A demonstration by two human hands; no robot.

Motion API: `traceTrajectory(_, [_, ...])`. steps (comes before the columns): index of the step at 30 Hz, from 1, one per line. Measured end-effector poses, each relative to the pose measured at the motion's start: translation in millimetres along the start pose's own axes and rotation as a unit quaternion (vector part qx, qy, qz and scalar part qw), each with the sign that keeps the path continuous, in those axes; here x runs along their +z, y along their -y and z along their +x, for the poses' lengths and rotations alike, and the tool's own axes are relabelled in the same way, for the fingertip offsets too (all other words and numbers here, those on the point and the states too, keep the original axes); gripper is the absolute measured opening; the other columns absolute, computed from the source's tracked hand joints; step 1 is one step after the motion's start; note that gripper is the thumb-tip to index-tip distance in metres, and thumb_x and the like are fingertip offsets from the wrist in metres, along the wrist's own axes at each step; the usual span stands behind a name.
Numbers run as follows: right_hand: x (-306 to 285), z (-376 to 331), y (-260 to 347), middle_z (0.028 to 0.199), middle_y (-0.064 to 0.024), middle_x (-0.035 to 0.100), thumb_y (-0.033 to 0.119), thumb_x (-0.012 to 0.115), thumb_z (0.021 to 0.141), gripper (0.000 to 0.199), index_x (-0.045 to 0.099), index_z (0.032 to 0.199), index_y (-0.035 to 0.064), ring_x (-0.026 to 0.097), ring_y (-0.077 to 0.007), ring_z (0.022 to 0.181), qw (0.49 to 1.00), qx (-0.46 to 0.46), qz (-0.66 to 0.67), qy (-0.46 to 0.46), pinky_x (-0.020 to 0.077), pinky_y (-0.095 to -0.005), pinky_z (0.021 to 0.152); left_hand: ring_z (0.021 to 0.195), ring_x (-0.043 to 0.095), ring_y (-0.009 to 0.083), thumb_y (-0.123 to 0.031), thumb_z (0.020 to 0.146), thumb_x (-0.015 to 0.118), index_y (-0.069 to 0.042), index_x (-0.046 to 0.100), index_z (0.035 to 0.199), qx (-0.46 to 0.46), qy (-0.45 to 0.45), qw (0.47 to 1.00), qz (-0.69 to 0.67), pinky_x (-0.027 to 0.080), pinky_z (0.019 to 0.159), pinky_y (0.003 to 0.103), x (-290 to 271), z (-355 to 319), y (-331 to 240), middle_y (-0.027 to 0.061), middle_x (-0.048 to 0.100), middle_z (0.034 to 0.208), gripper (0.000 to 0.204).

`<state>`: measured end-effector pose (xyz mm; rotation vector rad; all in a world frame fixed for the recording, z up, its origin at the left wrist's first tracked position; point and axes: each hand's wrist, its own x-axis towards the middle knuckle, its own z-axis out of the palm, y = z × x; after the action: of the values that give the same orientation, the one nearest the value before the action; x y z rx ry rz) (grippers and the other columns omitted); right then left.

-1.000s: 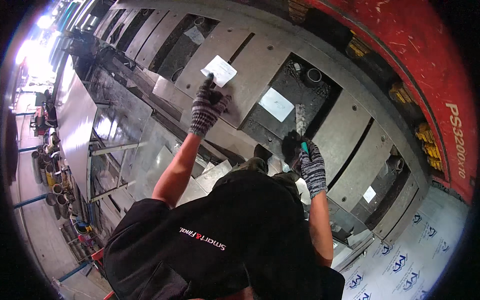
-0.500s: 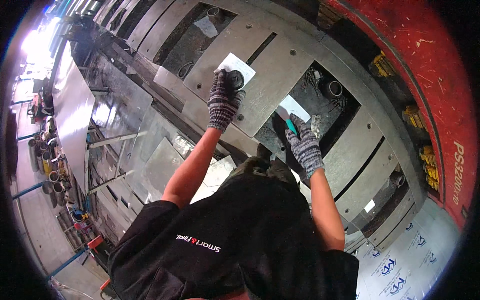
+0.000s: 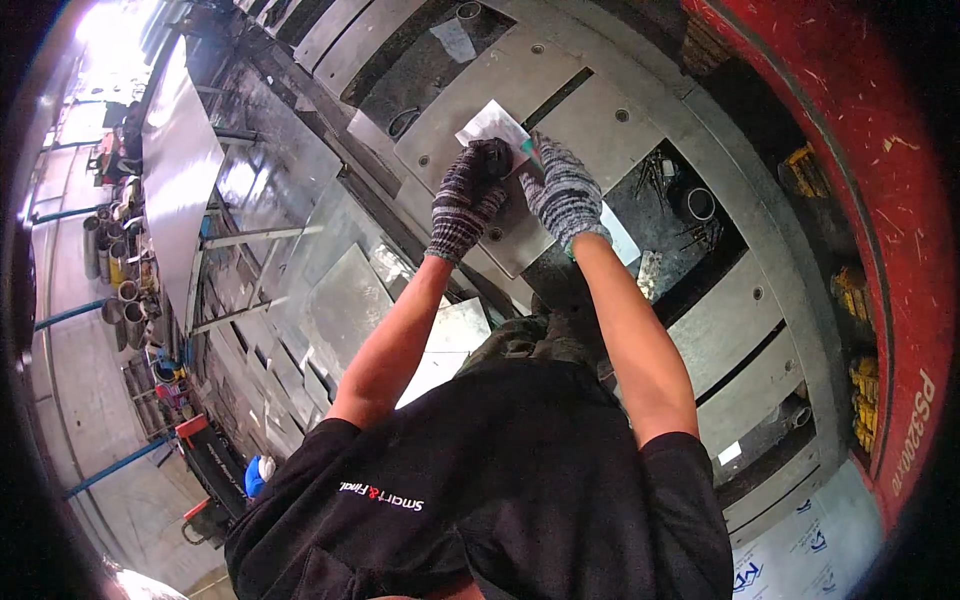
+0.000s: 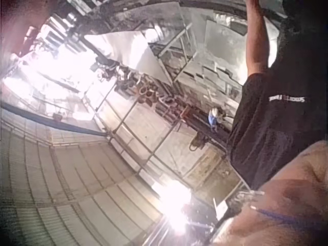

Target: The recorder uses a tape measure to check dimensions of metal sheets, marks them, and moves them across the floor in a workshop.

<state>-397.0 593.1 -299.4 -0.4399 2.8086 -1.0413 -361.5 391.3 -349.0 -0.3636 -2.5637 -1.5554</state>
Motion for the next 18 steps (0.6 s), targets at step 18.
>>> traceTrajectory(18, [-1, 38, -42, 0.145, -0.0153, 0.055, 0.025, 0.056, 0.101, 0.045, 0.057, 0.14, 0.0033, 0.055, -0.0295, 0.128, 0.997, 0.021, -0.023, 0.071, 0.0416, -0.0371, 0.112, 0.118, 0.064, 0.0318, -0.04, 0.087, 0.076, -0.004, 0.045, 0.15, -0.416, -0.36, 0.822, 0.147, 0.054, 0.095, 0.041, -95, -316, 8, 0.0214, 0.058, 0.139, 0.079])
